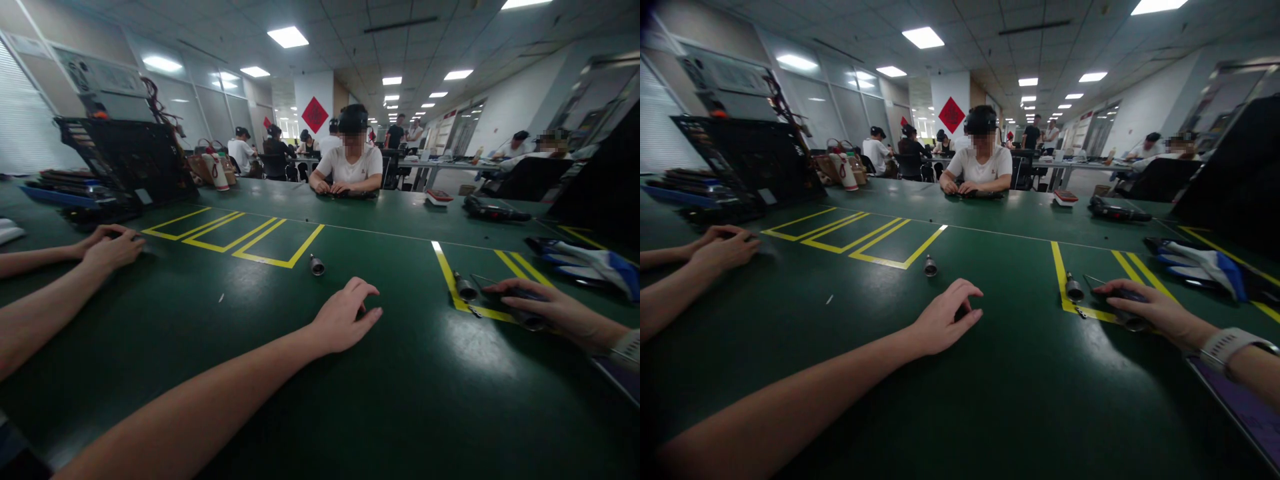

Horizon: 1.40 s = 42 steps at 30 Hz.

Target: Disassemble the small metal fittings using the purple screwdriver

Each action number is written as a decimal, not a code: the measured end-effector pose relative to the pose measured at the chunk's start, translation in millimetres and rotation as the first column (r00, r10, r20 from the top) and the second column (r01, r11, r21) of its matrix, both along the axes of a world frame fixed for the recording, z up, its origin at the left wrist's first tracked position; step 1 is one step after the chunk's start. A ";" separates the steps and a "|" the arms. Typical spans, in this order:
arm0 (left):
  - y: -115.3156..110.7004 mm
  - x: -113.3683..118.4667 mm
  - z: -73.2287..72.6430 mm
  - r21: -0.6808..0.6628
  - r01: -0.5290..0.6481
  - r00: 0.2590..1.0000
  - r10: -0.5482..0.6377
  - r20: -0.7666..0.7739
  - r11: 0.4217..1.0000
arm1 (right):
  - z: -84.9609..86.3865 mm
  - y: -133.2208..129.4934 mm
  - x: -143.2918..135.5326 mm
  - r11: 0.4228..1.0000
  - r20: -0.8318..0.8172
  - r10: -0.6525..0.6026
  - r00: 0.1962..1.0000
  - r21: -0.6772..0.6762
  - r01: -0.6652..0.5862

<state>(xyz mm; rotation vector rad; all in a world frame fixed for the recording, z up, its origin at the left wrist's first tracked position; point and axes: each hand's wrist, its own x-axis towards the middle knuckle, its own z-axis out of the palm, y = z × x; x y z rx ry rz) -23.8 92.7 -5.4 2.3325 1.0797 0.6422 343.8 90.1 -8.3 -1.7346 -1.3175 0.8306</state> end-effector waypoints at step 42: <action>31.0 -15.6 9.7 -0.536 -0.353 0.697 0.598 0.397 0.767 | 5.1 -107.4 -179.9 0.982 -0.661 0.164 0.732 0.041 -0.183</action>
